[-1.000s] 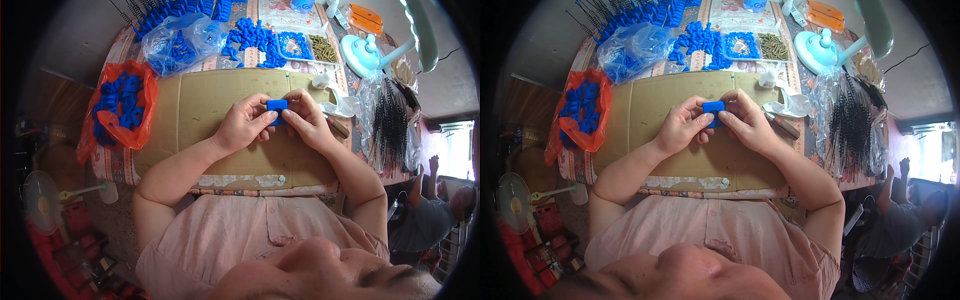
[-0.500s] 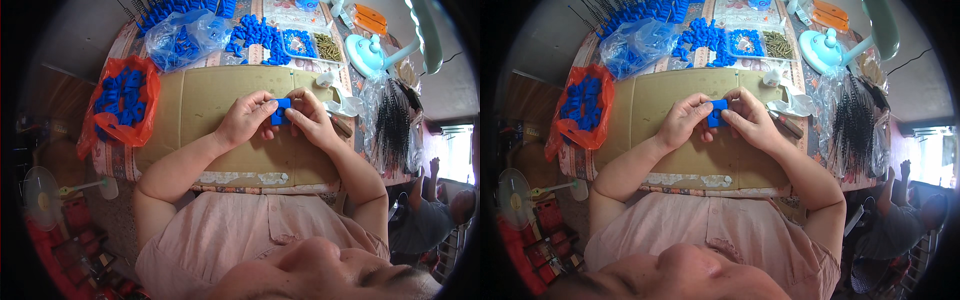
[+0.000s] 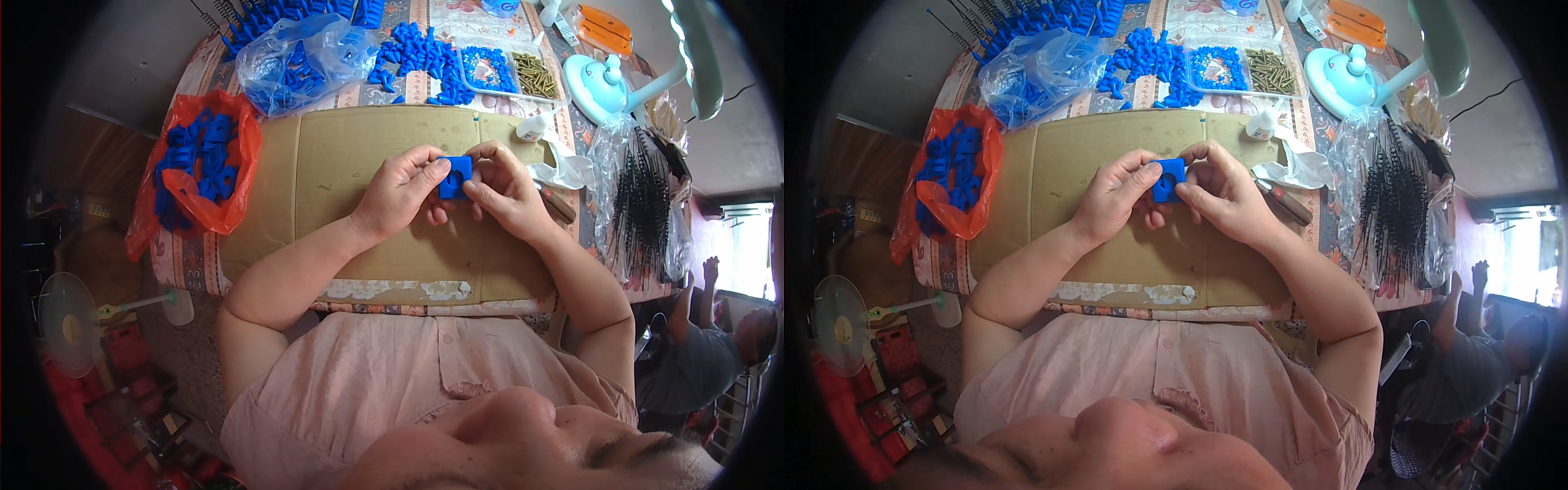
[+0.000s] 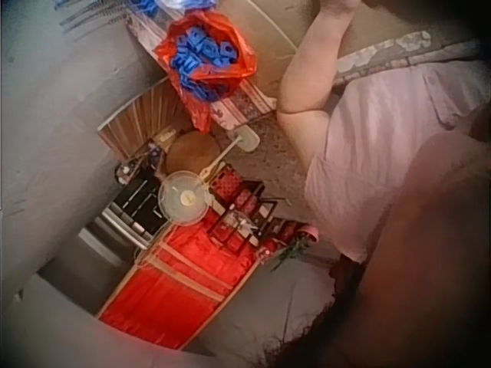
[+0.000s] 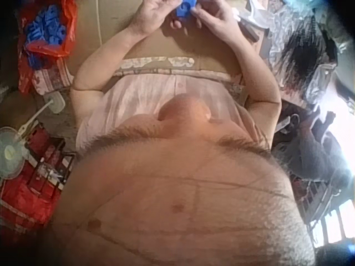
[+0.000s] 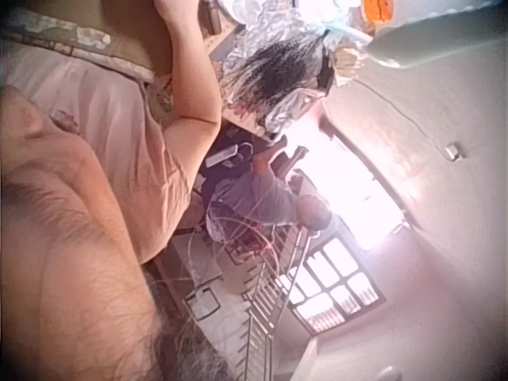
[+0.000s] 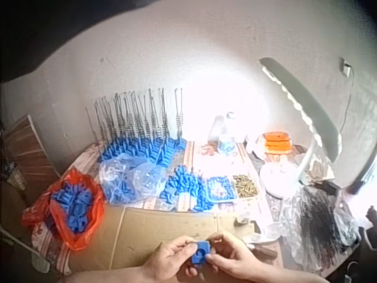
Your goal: The person assembles small blue plastic components with a screwdriver, securing them together with screws.
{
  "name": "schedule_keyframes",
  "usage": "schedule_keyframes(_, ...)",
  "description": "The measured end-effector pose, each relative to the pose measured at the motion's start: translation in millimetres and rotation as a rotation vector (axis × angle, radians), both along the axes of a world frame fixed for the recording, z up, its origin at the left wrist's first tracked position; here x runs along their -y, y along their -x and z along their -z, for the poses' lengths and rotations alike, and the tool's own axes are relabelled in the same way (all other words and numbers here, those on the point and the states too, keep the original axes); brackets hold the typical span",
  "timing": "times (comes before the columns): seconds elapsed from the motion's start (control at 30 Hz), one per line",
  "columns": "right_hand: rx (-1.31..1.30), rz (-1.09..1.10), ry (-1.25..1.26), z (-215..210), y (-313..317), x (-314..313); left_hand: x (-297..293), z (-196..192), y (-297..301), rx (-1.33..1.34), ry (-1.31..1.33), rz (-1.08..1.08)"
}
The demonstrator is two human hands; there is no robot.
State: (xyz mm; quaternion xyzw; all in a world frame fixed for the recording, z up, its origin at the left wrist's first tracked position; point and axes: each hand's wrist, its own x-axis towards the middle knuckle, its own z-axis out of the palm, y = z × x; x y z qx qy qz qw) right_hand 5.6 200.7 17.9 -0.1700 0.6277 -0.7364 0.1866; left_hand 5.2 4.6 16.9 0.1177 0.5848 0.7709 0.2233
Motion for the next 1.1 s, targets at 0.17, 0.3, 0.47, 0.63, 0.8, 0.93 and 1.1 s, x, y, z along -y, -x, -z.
schedule_keyframes(0.17,-0.012,-0.012,-0.042,-0.2,-0.1,-0.4,4.9,0.7,1.6,0.002,0.051,0.048)
schedule_keyframes(0.3,-0.013,-0.006,-0.068,-3.2,-1.8,0.3,4.0,2.5,1.8,0.004,0.050,0.041)
schedule_keyframes(0.47,-0.016,-0.006,-0.072,-3.8,-2.3,0.3,3.8,1.0,1.6,0.007,0.047,0.041)
schedule_keyframes(0.63,-0.023,0.000,-0.074,-4.2,-3.4,1.3,2.9,1.9,0.5,0.001,0.054,0.021)
schedule_keyframes(0.8,-0.020,0.021,-0.031,0.8,-3.8,1.3,0.2,0.3,-2.1,-0.037,0.072,-0.025)
schedule_keyframes(0.93,0.043,0.041,0.015,-2.2,-3.9,1.7,-1.3,0.9,-4.2,-0.076,0.099,-0.027)
schedule_keyframes(1.1,0.045,0.079,-0.052,-5.5,-4.0,1.7,-1.6,-0.2,-4.7,-0.114,0.147,-0.008)
